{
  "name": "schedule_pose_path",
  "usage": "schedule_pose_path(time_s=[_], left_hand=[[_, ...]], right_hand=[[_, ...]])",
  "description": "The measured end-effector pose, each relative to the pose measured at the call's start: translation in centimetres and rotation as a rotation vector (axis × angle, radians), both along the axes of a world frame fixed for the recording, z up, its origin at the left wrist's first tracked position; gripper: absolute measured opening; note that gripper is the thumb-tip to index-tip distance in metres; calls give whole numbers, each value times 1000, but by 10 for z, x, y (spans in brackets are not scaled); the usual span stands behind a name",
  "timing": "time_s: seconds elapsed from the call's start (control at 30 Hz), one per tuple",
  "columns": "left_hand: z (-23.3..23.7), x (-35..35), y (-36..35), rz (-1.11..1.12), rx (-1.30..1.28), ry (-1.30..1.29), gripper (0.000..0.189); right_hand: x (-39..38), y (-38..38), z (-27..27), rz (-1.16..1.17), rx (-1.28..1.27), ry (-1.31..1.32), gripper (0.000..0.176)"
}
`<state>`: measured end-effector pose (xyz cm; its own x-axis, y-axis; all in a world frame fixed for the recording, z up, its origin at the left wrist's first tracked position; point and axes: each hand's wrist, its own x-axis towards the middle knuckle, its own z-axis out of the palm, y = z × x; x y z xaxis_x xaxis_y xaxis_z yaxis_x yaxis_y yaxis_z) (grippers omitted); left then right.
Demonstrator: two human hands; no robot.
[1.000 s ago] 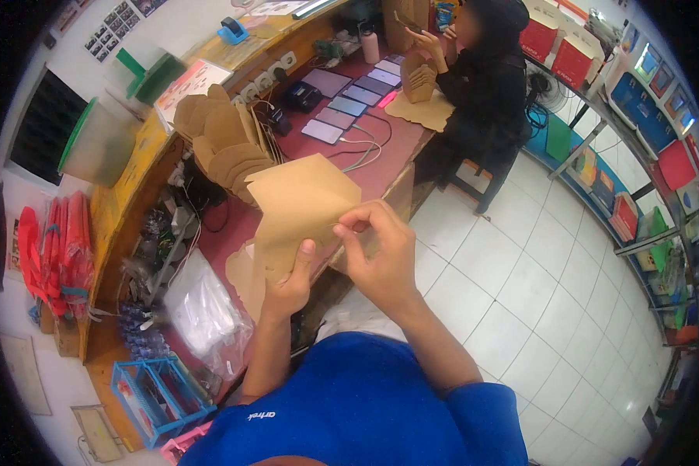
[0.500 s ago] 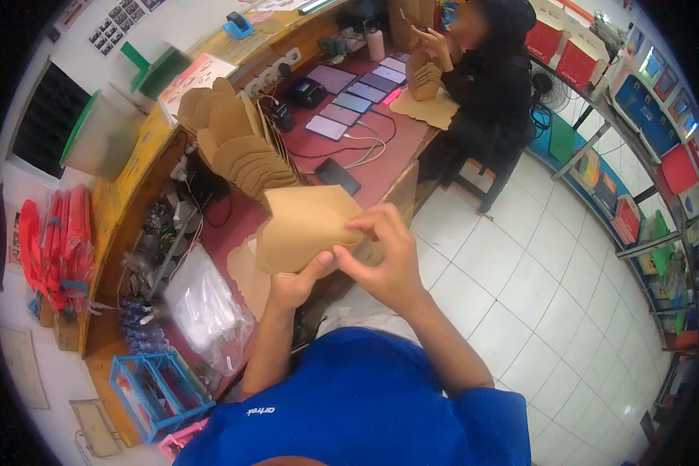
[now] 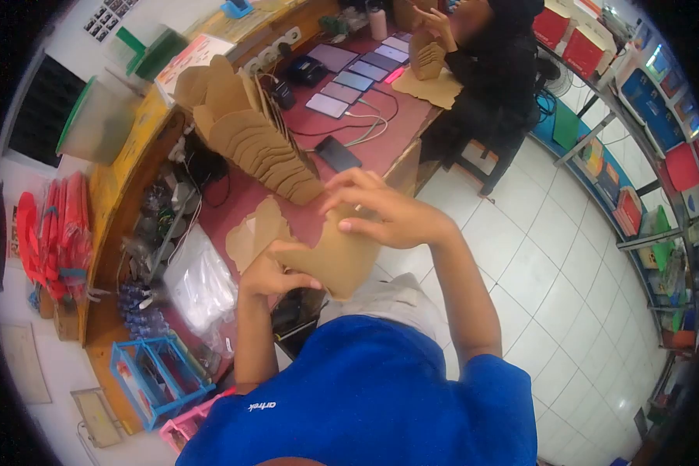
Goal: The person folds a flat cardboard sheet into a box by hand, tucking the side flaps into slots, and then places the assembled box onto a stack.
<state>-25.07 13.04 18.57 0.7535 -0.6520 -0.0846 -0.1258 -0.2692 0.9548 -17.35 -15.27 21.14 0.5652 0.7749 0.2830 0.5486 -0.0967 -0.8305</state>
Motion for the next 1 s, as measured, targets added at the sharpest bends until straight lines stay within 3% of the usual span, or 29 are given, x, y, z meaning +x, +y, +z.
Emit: schedule_pose_path(time_s=[0.13, 0.2, 0.23, 0.3, 0.4, 0.53, 0.6, 0.7, 0.83, 0.93, 1.0], left_hand=[[-6, -6, 0, 197, -144, 85, 48], [-6, -8, -4, 464, -403, -103, 58], [0, -6, -1, 465, -402, -106, 58], [23, -10, 7, 541, 59, -529, 54], [48, -10, -23, 410, 302, -566, 45], [26, -3, -37, 383, 326, -316, 30], [14, -5, -45, 579, 72, -227, 17], [3, -5, -53, 683, -56, -262, 16], [2, -6, -57, 676, -12, -168, 14], [-10, -2, -59, 642, 6, -218, 11], [-8, 1, -63, 658, 11, -427, 10]], right_hand=[[3, -5, -12, -107, 26, 94, 13], [-4, -8, -6, -78, 7, 64, 13], [-7, -7, -3, -76, 8, 62, 13], [-17, -1, 1, -160, -34, -2, 12], [-19, 13, 6, -158, -79, -108, 13], [-21, 26, 5, -200, -82, -141, 20], [-30, 33, 1, -466, 49, -195, 30], [-48, 34, -19, -573, 86, -254, 34], [-57, 37, -35, -602, 112, -205, 30], [-58, 36, -43, -632, 109, -205, 29], [-59, 38, -46, -639, 118, -189, 27]])
